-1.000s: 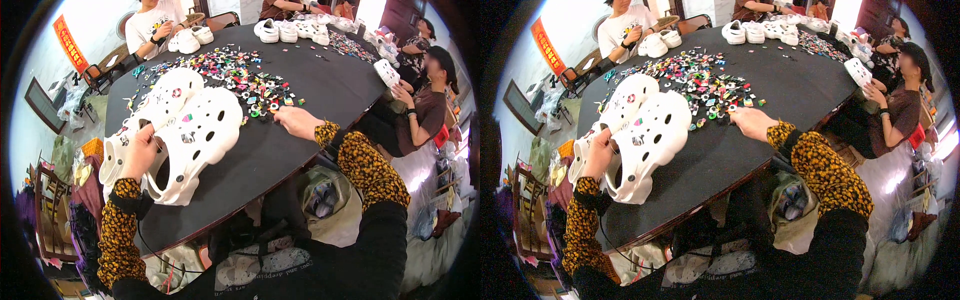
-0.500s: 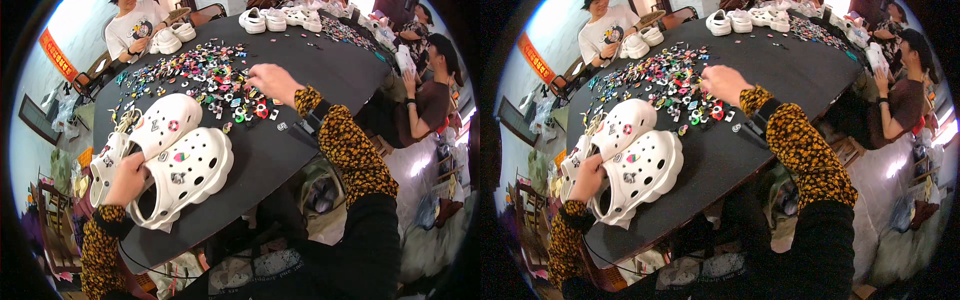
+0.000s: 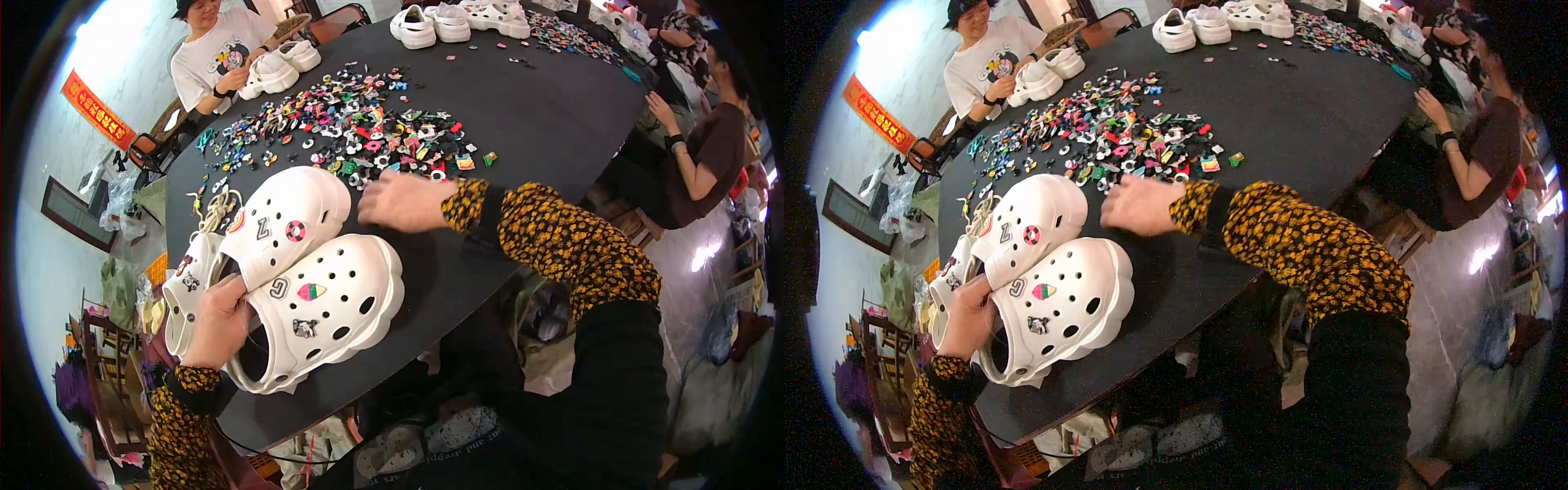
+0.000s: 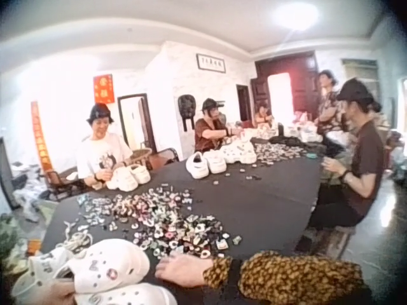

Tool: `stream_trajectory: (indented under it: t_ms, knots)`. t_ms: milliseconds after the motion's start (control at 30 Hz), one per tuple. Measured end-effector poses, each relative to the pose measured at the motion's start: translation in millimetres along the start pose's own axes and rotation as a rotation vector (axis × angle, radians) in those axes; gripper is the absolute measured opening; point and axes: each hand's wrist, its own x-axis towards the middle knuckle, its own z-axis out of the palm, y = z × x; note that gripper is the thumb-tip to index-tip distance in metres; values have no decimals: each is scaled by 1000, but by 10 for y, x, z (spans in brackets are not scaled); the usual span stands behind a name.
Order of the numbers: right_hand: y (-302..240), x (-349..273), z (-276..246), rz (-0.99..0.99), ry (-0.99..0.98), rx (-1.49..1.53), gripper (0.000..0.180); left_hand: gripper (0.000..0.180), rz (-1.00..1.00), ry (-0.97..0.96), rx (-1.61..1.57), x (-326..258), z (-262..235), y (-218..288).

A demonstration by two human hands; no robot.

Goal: Manually attach decorative charms to white clog shoes as part of a manufacturing assembly line.

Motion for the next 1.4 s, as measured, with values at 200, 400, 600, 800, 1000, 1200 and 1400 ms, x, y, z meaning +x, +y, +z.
stream_trajectory:
  t_ms: [200,400,600,800,1000,1200,1400]
  knots:
    - [680,-444,-464,468,116,103,15,31,-41,-116,105,345,30,-66]
    - [614,-783,-645,538,55,353,16,23,57,-92,83,571,226,-120]
    - [115,-861,-477,520,-69,315,24,22,78,-129,99,662,244,-176]
    - [127,-901,-348,579,14,237,19,33,-38,-116,110,485,77,128]
    - [172,-930,-465,655,95,286,18,32,35,113,63,269,43,376]
    - [-142,-644,-852,644,438,617,18,20,-23,282,-142,90,359,434]
    - [-944,-379,-1181,558,622,822,14,21,-121,328,-223,34,594,384]
